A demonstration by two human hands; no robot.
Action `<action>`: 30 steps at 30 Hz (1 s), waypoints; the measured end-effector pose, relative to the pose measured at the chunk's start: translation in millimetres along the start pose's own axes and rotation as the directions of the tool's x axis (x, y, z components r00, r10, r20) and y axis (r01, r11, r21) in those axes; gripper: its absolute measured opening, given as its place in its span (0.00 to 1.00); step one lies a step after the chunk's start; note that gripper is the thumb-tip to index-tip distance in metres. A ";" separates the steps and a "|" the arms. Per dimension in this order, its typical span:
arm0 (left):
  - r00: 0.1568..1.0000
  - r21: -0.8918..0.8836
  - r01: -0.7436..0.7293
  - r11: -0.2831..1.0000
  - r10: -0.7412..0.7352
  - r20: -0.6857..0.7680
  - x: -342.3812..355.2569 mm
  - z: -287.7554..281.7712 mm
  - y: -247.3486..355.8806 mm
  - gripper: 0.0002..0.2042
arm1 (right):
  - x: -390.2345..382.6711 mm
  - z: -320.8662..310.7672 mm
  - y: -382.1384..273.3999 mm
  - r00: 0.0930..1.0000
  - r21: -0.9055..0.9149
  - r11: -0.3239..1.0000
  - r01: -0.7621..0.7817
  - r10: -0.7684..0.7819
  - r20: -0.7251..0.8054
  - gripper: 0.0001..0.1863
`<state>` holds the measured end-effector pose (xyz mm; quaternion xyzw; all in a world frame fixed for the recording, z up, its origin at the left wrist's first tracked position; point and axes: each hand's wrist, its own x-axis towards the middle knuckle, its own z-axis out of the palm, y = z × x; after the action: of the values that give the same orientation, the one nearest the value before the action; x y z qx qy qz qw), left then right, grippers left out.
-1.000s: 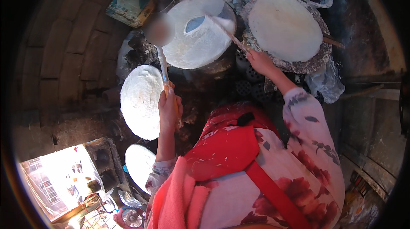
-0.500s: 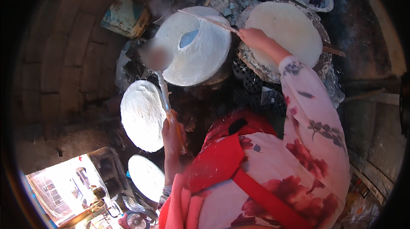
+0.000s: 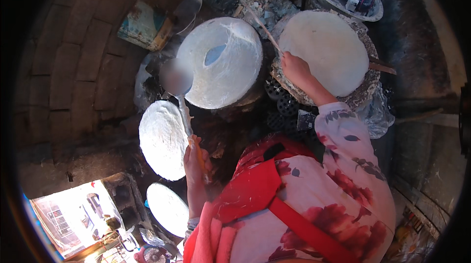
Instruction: The person prepares and cooks thin rice cakes on multiple round griddles. They scoop batter from a basin, pour it onto hot surfaces, and spread it evenly with a wooden tool. The person flips the cakes as they cook and removes finished ones to a stack.
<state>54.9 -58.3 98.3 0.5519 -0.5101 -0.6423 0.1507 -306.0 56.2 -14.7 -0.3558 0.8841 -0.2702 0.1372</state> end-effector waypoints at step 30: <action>0.986 -0.102 0.107 0.989 -0.092 0.142 1.8 -11.0 5.1 0.22 | 9.0 9.6 -46.6 0.942 -0.135 0.963 0.233 -0.189 0.279 0.10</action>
<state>61.9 -67.3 102.9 0.5221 -0.4553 -0.7123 0.1130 -282.4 18.1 3.8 -0.4916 0.8340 -0.1589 0.1937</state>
